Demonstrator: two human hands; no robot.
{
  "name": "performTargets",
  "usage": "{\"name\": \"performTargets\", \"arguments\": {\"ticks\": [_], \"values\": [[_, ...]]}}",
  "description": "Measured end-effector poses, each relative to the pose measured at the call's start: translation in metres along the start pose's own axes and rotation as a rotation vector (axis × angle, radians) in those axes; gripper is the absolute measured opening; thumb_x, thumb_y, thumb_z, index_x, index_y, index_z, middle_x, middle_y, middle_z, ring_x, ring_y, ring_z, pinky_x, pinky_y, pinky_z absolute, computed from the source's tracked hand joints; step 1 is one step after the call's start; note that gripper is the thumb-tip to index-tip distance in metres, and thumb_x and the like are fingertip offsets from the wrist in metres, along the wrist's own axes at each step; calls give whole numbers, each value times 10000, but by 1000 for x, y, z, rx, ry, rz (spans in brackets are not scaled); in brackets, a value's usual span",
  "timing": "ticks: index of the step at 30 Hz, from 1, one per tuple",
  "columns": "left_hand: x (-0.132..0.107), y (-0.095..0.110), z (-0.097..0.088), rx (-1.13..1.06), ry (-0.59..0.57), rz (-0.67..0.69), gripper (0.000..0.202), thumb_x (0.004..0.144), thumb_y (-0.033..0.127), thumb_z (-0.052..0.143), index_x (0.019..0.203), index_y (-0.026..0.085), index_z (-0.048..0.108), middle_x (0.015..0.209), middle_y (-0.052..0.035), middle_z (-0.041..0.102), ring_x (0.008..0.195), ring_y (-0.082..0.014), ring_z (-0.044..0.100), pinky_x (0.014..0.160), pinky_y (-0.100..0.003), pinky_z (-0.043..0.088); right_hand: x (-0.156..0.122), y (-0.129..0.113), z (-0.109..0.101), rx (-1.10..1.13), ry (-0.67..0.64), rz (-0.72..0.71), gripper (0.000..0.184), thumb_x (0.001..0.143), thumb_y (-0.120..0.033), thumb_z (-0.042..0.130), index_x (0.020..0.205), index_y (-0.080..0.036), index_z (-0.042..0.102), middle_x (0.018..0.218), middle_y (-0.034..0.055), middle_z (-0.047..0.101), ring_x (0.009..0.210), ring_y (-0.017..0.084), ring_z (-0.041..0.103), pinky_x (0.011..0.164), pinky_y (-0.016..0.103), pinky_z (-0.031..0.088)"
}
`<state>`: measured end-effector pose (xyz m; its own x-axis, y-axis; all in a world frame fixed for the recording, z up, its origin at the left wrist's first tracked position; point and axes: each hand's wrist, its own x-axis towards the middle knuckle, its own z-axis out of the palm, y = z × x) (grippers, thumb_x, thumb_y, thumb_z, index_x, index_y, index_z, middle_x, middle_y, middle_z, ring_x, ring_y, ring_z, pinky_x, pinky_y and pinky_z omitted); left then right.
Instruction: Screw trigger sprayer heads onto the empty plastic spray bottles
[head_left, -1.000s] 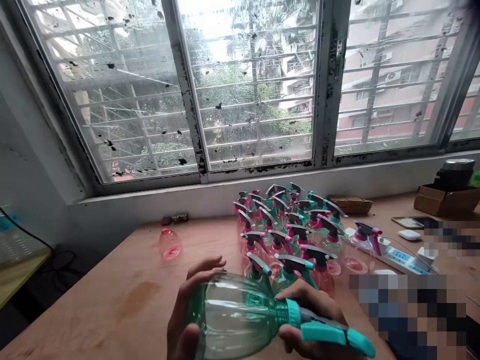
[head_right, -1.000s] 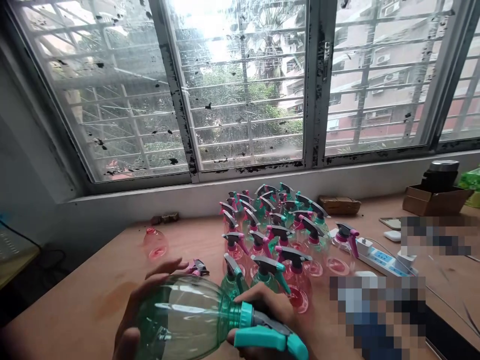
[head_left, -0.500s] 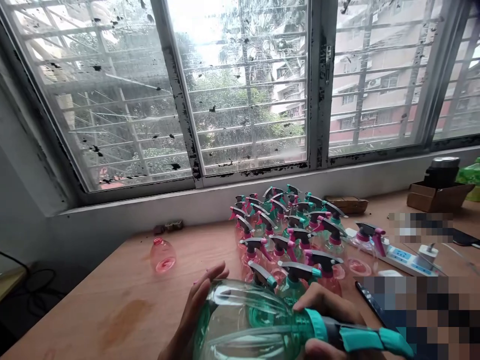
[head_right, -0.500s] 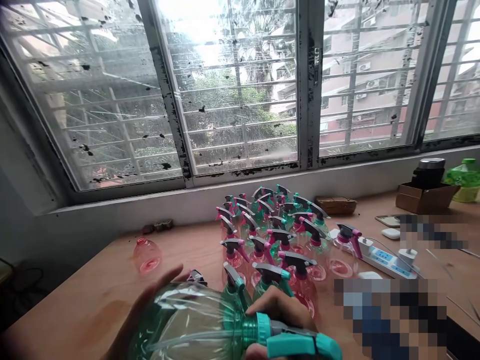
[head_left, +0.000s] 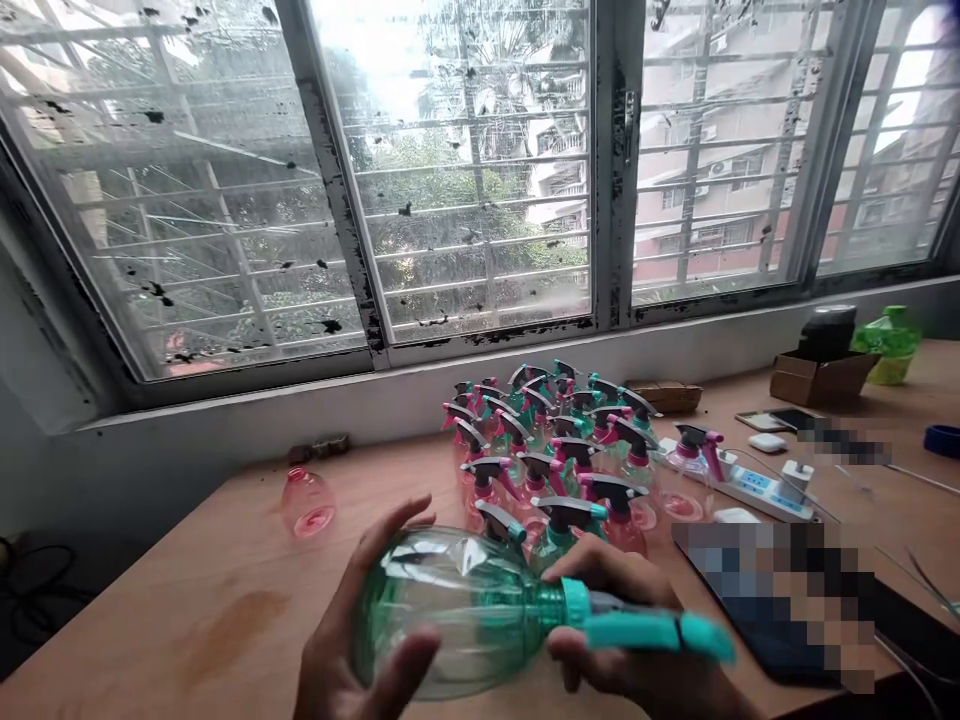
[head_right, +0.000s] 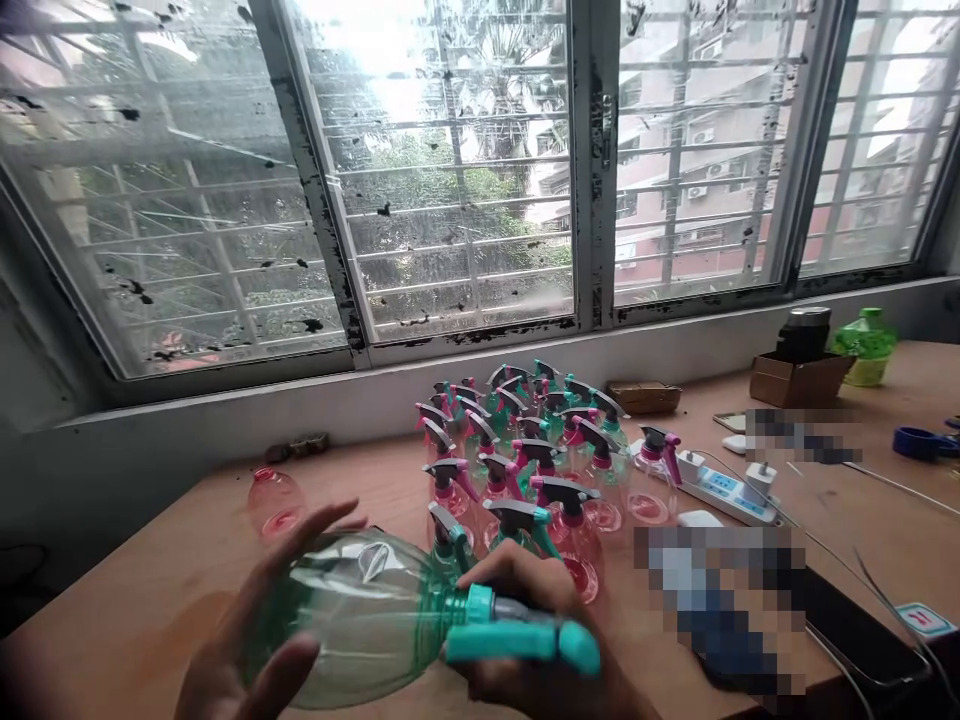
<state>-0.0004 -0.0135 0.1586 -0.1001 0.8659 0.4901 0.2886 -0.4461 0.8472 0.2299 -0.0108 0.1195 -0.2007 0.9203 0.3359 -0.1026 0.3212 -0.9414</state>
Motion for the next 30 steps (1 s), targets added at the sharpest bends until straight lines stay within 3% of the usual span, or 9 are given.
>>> {"name": "performTargets", "arguments": {"ticks": [3,5,7,12,14,18,20,26,30], "values": [[-10,6,2,-73,64,274,683,661,665,806,1227,303,682,1405,-85,639,1351,-411,543,1085,-493,514,-2,-7,1,273,-87,100,439,767,-520,845,920,-190,599,586,-19,683,466,143,648,479,232,526],[-12,6,5,-150,75,352,737,646,728,781,1243,312,665,1450,-79,600,1394,-425,494,1100,-520,499,-6,-10,1,283,-80,60,410,781,-483,848,919,-188,599,586,-22,688,469,141,660,489,232,541],[-10,3,6,-241,65,292,885,627,857,675,1332,329,599,1518,-64,536,1423,-443,449,1088,-537,504,-11,-11,1,161,-11,-33,361,769,-412,870,933,-192,635,629,-5,715,509,159,689,495,233,548],[-2,-7,0,-230,-87,-123,1021,681,967,409,1389,251,577,1510,-105,559,1382,-488,474,1119,-599,447,-21,-10,2,-208,149,-290,287,771,-313,858,1018,-231,735,823,73,806,619,202,724,575,268,583],[-3,-5,-1,-206,-110,-104,929,733,909,451,1384,261,582,1521,-99,550,1371,-488,488,1129,-621,431,-18,-11,3,-121,142,-233,278,789,-352,844,989,-215,707,762,55,789,592,195,721,548,261,571],[-13,8,5,-188,-87,175,727,782,703,634,1438,420,501,1630,-1,404,1475,-479,355,1159,-672,370,-9,-14,0,281,-12,-21,381,810,-473,825,935,-199,592,579,-28,687,469,167,679,473,255,542],[-17,14,8,-160,-63,233,717,798,664,643,1462,463,460,1643,23,375,1498,-471,315,1161,-677,367,-8,-15,-2,329,-51,1,385,823,-483,815,944,-199,584,575,-32,685,470,166,679,475,256,540],[-11,14,2,-155,-108,14,893,744,846,539,1476,339,484,1606,-45,446,1403,-499,451,1116,-642,456,-18,-10,0,-150,170,-278,315,737,-273,888,987,-236,701,721,19,759,573,196,689,532,279,536],[-14,18,1,-89,-148,-9,751,772,696,677,1445,407,507,1599,5,460,1409,-468,459,1186,-641,370,-14,-9,2,34,119,-201,286,775,-361,857,936,-221,667,630,-7,711,498,176,666,462,250,501]]}}
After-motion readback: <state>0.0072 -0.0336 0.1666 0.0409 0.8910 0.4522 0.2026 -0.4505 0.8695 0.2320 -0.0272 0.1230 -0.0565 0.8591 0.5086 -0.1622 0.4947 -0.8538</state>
